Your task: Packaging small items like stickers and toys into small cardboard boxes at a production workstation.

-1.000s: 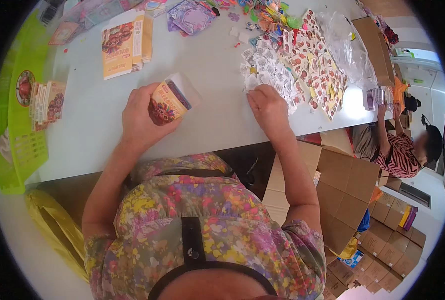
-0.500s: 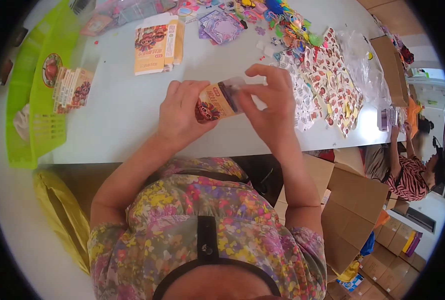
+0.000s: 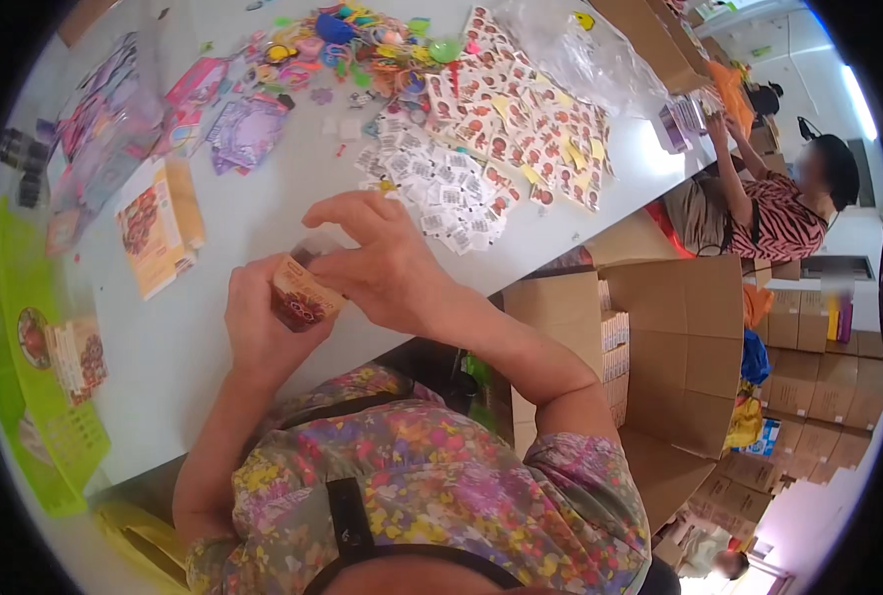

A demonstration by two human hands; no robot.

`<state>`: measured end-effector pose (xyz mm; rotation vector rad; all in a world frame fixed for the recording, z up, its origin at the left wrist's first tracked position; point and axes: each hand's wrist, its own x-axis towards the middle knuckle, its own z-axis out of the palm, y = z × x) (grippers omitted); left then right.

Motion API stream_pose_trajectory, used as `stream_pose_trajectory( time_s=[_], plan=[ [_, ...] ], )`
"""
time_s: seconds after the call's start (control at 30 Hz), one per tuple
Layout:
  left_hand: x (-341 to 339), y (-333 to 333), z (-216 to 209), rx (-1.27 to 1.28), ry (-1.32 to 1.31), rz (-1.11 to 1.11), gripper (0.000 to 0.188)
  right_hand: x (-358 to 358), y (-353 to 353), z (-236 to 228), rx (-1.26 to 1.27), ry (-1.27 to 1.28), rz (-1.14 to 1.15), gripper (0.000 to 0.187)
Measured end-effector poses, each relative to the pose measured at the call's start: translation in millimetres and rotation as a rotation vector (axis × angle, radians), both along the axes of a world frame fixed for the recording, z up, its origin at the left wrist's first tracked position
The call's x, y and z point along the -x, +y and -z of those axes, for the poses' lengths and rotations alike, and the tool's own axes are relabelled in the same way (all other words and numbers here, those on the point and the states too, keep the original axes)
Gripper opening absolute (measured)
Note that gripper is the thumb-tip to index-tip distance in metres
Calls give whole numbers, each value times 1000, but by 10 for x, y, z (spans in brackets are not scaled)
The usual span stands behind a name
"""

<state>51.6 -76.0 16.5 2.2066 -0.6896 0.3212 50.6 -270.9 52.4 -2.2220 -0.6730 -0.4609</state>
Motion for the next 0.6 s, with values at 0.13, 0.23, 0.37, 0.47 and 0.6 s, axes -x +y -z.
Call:
stream_pose_trajectory(
  time_s=[0.13,0.23,0.37,0.47,0.6],
  plan=[
    [-65,-104,-36,164,329,5,74,7,-359,-79,-531,324,-12,15],
    [-117,-163,-90,228,427,18,79,-180,-1111,27,-356,166,538,11],
    [-148,-124,-62,192,420,30,79,-129,-2104,384,330,120,922,28],
    [-151,-57,9,232,400,24,78,-116,-2210,466,336,205,917,30],
    [-166,23,-17,261,401,10,76,-181,-2144,433,354,168,882,20]
  ],
)
